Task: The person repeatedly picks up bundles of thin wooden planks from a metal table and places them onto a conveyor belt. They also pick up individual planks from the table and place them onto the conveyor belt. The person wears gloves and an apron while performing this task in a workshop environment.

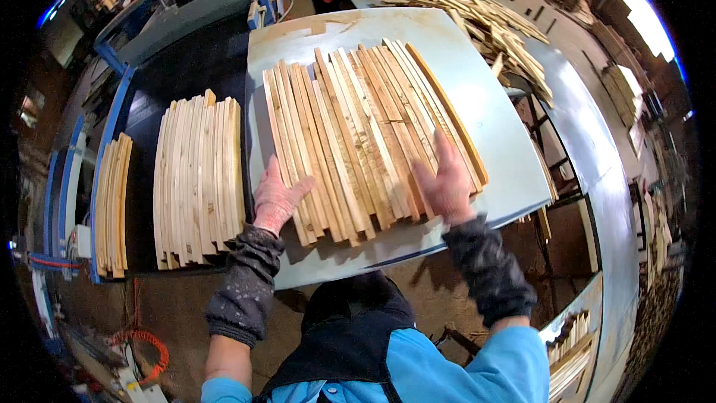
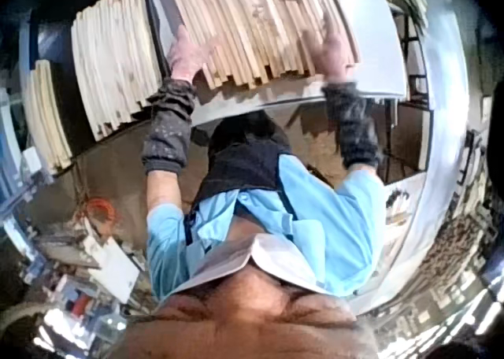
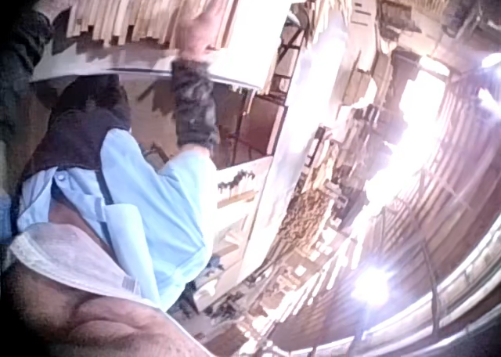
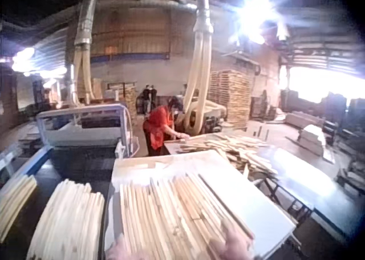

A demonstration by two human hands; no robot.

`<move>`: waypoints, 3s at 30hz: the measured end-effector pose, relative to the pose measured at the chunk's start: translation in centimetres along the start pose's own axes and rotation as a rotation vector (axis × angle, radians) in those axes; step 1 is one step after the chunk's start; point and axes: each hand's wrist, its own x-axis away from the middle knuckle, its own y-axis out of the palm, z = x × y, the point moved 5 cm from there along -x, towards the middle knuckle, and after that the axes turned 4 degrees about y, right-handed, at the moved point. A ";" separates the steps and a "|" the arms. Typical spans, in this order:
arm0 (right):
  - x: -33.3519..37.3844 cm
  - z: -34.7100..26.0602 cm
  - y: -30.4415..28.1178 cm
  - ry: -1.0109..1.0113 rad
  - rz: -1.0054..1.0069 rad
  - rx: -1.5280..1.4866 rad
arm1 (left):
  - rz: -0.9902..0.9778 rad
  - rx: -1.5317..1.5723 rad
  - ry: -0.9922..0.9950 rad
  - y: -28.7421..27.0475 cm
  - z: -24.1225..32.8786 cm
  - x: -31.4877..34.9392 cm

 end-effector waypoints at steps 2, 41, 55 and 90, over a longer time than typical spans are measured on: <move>7.8 -4.2 1.1 0.293 -0.144 -0.346 | -0.012 0.091 0.110 0.6 -2.2 0.8; -2.8 -12.5 16.2 0.552 -0.369 0.020 | -0.070 0.728 0.233 -2.1 -5.3 -3.7; 1.9 -43.3 22.2 0.290 -0.324 -0.378 | -0.031 1.067 0.532 -34.0 -18.2 4.1; 10.9 -65.8 46.8 0.181 -0.918 0.277 | -0.358 -0.251 -0.140 -43.4 -52.5 -3.0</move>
